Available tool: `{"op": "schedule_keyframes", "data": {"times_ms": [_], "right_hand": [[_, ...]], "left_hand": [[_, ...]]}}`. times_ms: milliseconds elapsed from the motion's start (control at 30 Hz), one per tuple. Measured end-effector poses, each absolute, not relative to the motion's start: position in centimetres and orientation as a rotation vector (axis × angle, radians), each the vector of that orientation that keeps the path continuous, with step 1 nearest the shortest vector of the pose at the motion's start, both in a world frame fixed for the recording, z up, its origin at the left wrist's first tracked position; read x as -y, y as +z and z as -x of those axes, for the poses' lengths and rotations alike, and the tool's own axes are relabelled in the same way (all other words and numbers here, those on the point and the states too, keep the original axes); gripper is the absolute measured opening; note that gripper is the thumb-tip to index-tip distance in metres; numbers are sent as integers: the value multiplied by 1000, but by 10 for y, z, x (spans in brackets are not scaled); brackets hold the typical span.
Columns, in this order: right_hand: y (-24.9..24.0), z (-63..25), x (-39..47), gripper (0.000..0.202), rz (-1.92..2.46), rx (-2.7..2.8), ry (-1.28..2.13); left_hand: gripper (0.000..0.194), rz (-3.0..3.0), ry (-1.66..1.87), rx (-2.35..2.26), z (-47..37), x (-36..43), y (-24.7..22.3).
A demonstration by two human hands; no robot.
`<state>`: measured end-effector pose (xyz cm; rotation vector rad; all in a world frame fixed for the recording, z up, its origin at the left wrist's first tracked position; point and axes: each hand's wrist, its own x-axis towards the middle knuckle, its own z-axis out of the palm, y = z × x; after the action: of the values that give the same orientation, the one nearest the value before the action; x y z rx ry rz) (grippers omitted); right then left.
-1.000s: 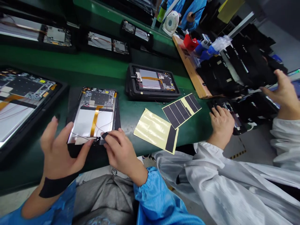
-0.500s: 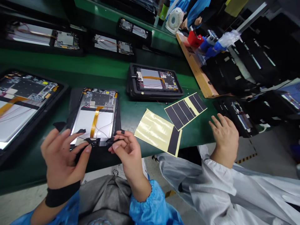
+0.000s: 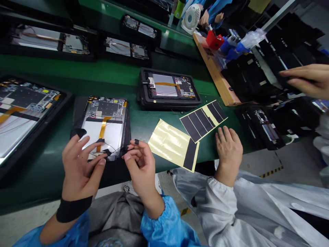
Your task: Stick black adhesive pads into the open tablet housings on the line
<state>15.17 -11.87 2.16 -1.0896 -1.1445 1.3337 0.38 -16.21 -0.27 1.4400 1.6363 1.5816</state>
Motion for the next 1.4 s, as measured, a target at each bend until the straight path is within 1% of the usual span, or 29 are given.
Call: {"op": "schedule_keyframes", "data": {"times_ms": [100,267,433,633,733,800,867,967,1033,1200,1400], "right_hand": [[22,-145,118,33,1095,1166,1306],[23,-133,117,32,1194,1089,1433],[28,-123,113,35,1245,986,1443],[36,-110,113,37,1334,922,1513],[38,-110,116,37,1359,890,1506],[39,-111,117,36,1347,883,1507],[39,-113,117,34,1316,885,1518],[39,-116,114,29,1260,870,1550],[39,-117,112,26,1224,846,1593],[40,-118,112,25,1128,811,1652],[45,-122,113,23,1075,873,1625]], "left_hand": [[67,-1444,1533,-1656,-4,159,-1],[66,-1428,1520,-1648,-1,159,3],[69,-1442,1582,-1698,9,164,4],[74,-1519,1578,-1638,14,166,-10],[80,-1553,1600,-1703,15,167,-6],[80,-1681,1562,-1758,20,163,1],[69,-1912,1450,-1758,28,156,6],[39,-2226,1256,-1701,41,146,5],[26,-2297,1207,-1673,47,143,1],[10,-2206,1225,-1584,52,144,-5],[9,-2165,1246,-1501,52,144,5]]}}
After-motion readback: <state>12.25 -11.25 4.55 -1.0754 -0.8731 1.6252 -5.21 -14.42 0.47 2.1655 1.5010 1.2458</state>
